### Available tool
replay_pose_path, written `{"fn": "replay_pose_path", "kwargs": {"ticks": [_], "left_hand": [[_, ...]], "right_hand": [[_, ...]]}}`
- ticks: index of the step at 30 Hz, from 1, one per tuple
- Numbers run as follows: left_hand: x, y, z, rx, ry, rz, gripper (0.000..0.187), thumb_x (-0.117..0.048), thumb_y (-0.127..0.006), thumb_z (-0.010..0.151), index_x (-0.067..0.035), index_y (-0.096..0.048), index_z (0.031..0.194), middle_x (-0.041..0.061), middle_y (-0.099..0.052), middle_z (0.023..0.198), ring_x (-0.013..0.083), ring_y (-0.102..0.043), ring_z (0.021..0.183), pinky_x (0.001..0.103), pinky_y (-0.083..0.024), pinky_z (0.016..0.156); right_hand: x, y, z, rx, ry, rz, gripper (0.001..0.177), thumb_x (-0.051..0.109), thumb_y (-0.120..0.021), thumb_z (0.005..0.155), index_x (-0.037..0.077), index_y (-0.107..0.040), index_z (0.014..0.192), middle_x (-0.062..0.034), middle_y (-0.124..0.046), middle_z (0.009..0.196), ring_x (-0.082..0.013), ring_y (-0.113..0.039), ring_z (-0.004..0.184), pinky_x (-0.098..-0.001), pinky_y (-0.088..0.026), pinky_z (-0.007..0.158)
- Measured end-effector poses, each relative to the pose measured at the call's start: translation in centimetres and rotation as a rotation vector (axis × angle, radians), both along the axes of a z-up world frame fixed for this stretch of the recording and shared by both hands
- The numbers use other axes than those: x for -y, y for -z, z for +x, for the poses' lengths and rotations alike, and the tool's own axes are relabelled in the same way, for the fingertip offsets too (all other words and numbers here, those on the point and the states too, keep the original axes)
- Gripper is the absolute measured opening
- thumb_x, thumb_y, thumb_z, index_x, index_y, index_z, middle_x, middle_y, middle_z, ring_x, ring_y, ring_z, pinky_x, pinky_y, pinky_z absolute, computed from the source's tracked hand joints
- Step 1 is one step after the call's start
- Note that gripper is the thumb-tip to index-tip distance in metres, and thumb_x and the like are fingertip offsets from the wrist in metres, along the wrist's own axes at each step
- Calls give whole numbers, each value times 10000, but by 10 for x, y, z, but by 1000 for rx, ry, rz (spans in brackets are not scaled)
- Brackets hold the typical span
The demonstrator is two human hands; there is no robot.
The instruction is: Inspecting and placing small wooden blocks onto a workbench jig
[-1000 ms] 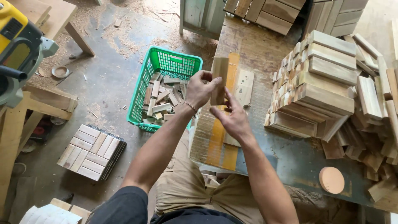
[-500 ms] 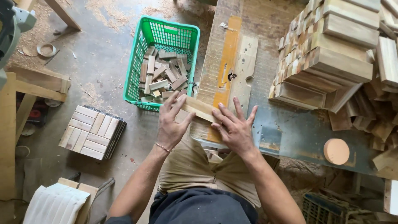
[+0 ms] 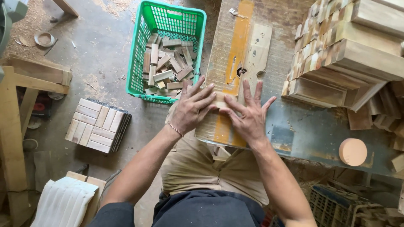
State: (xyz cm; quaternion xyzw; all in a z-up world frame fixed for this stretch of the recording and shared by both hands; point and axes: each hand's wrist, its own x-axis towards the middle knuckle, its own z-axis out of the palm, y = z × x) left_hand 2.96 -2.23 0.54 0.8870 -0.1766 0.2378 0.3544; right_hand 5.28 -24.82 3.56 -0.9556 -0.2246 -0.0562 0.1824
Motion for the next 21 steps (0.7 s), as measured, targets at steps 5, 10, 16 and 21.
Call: {"fn": "replay_pose_path", "kwargs": {"ticks": [5, 10, 16, 21], "left_hand": [[-2, 13, 53, -22, 17, -51, 362, -436, -720, 979, -202, -745, 1253, -7, -622, 1452, 215, -347, 1517, 521, 20, 1264], [-5, 22, 90, -3, 36, -43, 374, -437, -722, 989, -202, -734, 1280, -3, -632, 1446, 223, -351, 1511, 530, 4, 1259], [-7, 17, 101, 19, 64, -98, 371, -417, -752, 976, -221, -727, 1290, 6, -652, 1423, 242, -394, 1486, 537, -21, 1254], [-8, -6, 102, -139, 72, -44, 291, -311, -731, 973, -189, -754, 1237, -23, -624, 1435, 204, -342, 1480, 577, -7, 1259]], "right_hand": [[0, -1, 44, -71, 25, 68, 378, 587, -518, 1006, 399, -689, 1286, -33, -120, 1713, -364, 60, 1548, -838, 72, 1045], [-2, 2, 78, -90, 65, 77, 375, 611, -579, 997, 388, -710, 1268, -41, -169, 1704, -355, 85, 1533, -822, 139, 1018], [-7, -9, 90, -125, 74, 85, 329, 553, -693, 964, 431, -703, 1270, -19, -196, 1699, -360, 69, 1530, -845, 120, 1017], [-15, -26, 93, -209, 116, 146, 400, 489, -731, 912, 307, -722, 1268, -53, -220, 1665, -286, 146, 1482, -783, 255, 1011]]}}
